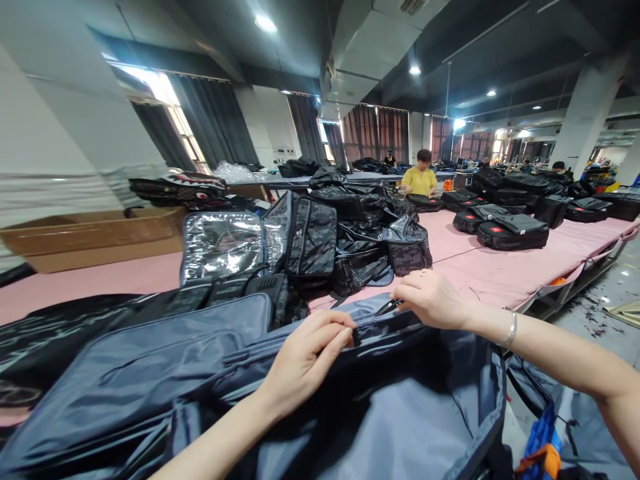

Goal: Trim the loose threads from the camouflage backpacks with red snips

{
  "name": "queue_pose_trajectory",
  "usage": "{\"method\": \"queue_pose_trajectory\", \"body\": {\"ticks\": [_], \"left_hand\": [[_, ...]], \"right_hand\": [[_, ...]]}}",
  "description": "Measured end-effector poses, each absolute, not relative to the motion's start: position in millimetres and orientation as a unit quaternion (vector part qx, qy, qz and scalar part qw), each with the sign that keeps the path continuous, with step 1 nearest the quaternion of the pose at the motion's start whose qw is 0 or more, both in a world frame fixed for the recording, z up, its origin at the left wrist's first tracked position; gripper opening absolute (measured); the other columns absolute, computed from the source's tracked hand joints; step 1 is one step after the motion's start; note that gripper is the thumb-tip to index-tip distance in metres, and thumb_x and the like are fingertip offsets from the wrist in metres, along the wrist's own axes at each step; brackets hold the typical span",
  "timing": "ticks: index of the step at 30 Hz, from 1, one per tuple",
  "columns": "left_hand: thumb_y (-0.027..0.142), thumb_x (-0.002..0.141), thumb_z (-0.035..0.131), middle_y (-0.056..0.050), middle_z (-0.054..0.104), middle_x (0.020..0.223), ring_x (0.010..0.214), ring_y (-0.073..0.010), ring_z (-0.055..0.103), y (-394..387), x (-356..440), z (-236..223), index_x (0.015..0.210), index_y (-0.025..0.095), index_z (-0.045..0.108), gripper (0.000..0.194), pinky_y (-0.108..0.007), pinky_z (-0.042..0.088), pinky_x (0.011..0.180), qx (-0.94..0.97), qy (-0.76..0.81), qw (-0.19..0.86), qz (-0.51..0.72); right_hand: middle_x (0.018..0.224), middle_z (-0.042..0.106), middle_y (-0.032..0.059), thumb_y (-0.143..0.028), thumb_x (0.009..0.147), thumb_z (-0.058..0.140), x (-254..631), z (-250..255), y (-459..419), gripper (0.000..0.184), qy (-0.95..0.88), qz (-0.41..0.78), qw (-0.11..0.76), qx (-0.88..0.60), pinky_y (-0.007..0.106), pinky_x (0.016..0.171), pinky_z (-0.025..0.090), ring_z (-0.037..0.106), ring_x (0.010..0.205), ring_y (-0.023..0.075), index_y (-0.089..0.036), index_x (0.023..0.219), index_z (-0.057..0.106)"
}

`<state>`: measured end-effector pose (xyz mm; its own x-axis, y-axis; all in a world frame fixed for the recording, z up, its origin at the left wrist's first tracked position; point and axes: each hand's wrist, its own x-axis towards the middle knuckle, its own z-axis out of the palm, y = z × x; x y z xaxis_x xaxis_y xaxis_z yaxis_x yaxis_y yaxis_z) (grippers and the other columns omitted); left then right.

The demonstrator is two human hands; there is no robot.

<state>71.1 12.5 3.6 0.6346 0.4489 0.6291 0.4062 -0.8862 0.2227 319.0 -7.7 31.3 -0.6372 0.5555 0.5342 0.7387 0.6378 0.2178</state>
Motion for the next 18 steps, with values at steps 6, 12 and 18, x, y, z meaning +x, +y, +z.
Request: {"method": "queue_pose_trajectory", "body": {"ticks": [6, 12, 18], "left_hand": [[0.028, 0.083, 0.052, -0.004, 0.061, 0.092, 0.086, -0.0141, 0.057, 25.3, 56.3, -1.3, 0.102, 0.021, 0.058, 0.021, -0.025, 0.048, 0.074, 0.906, 0.234, -0.064, 0.347], [0.011, 0.086, 0.041, -0.004, 0.063, 0.083, 0.076, -0.0133, 0.055, 19.2, 54.9, -9.5, 0.096, 0.018, 0.060, 0.022, -0.025, 0.046, 0.066, 0.913, 0.095, -0.209, 0.339], [0.008, 0.084, 0.044, -0.007, 0.065, 0.085, 0.076, -0.0162, 0.054, 4.1, 51.6, -12.0, 0.095, 0.012, 0.061, 0.020, -0.031, 0.046, 0.066, 0.894, 0.031, -0.314, 0.317]], "right_hand": [[0.082, 0.060, 0.0016, -0.023, 0.084, 0.055, 313.7, 20.0, -63.6, 0.011, -0.810, -0.015, 0.287, -0.511, 0.023, 0.063, 0.035, 0.054, 0.072, 0.0135, -0.018, 0.094, 0.054], [0.069, 0.059, -0.0020, -0.034, 0.086, 0.051, 288.0, -1.1, -85.1, 0.017, -0.755, 0.028, 0.303, -0.581, 0.024, 0.057, 0.031, 0.054, 0.061, 0.0134, -0.021, 0.097, 0.052], [0.073, 0.060, -0.0003, -0.033, 0.086, 0.047, 258.0, -27.0, -76.1, 0.015, -0.744, -0.006, 0.287, -0.603, 0.026, 0.054, 0.026, 0.058, 0.064, 0.0163, -0.019, 0.092, 0.048]]}}
